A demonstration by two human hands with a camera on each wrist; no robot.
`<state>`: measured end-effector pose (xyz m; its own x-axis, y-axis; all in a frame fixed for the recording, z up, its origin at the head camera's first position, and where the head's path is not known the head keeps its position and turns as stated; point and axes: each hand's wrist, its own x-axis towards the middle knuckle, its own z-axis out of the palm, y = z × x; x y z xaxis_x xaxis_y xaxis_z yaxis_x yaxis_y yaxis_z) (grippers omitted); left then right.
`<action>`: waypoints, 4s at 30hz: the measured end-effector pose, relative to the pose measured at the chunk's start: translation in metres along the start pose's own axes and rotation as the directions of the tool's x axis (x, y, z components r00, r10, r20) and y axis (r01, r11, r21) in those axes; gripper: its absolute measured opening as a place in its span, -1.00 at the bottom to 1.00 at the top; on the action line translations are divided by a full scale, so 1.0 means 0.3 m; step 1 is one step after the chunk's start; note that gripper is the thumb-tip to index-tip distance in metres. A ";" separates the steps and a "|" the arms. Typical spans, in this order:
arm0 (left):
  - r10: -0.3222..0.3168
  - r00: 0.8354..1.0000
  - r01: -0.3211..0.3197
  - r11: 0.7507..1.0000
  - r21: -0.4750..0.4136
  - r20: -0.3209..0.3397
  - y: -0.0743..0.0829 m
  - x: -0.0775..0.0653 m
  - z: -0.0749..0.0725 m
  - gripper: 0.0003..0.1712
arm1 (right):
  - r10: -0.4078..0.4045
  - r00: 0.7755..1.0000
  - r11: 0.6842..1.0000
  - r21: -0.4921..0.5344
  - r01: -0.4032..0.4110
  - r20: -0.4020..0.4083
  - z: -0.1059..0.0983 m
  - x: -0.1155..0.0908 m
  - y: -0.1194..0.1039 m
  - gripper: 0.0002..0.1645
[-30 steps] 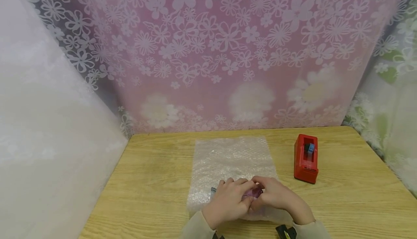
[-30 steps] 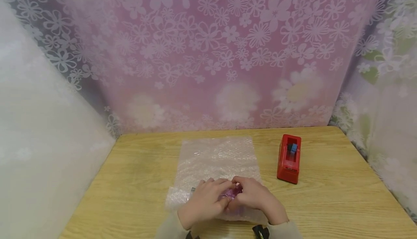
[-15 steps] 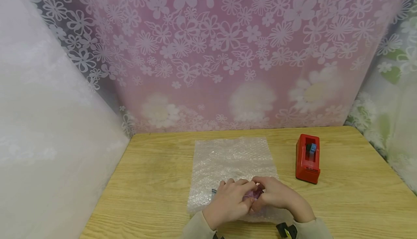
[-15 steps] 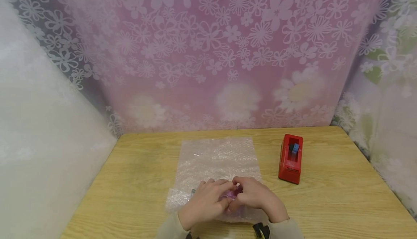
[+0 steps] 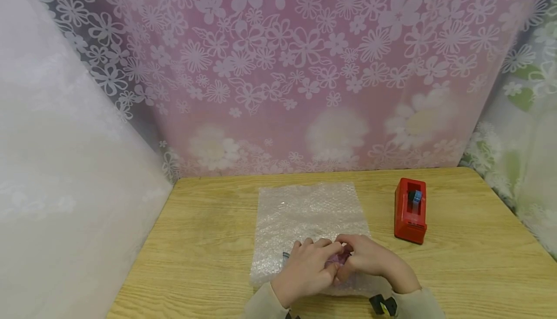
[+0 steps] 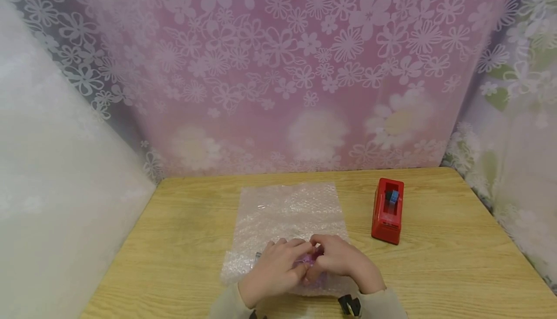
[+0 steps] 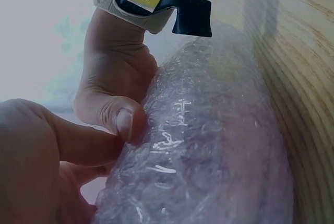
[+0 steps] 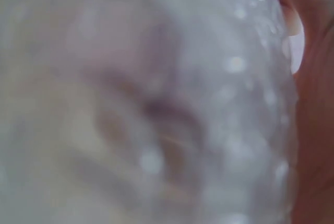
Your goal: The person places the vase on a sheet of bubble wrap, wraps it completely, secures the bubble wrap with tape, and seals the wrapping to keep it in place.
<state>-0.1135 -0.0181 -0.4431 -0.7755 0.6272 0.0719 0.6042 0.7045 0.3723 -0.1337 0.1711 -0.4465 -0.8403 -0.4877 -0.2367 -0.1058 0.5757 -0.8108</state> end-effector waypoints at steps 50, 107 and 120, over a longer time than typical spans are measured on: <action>0.253 0.852 0.167 0.698 0.696 -0.458 0.094 -0.192 0.180 -0.02 | 0.061 0.995 0.998 0.004 -0.061 0.075 -0.036 0.035 0.015 -0.49; 0.126 0.961 0.004 0.882 0.471 -0.244 0.002 -0.052 0.093 -0.04 | -0.034 0.962 0.997 0.081 0.013 0.270 -0.115 0.121 0.077 -0.45; 0.107 0.968 0.026 0.857 0.515 -0.227 0.015 -0.065 0.098 0.24 | -0.025 0.960 0.998 0.065 0.007 0.278 -0.102 0.098 0.071 -0.46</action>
<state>-0.0904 -0.0174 -0.4701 -0.7276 0.6069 0.3199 0.5914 0.7912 -0.1560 -0.1770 0.1890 -0.4543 -0.6566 -0.6650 -0.3558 -0.0770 0.5284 -0.8455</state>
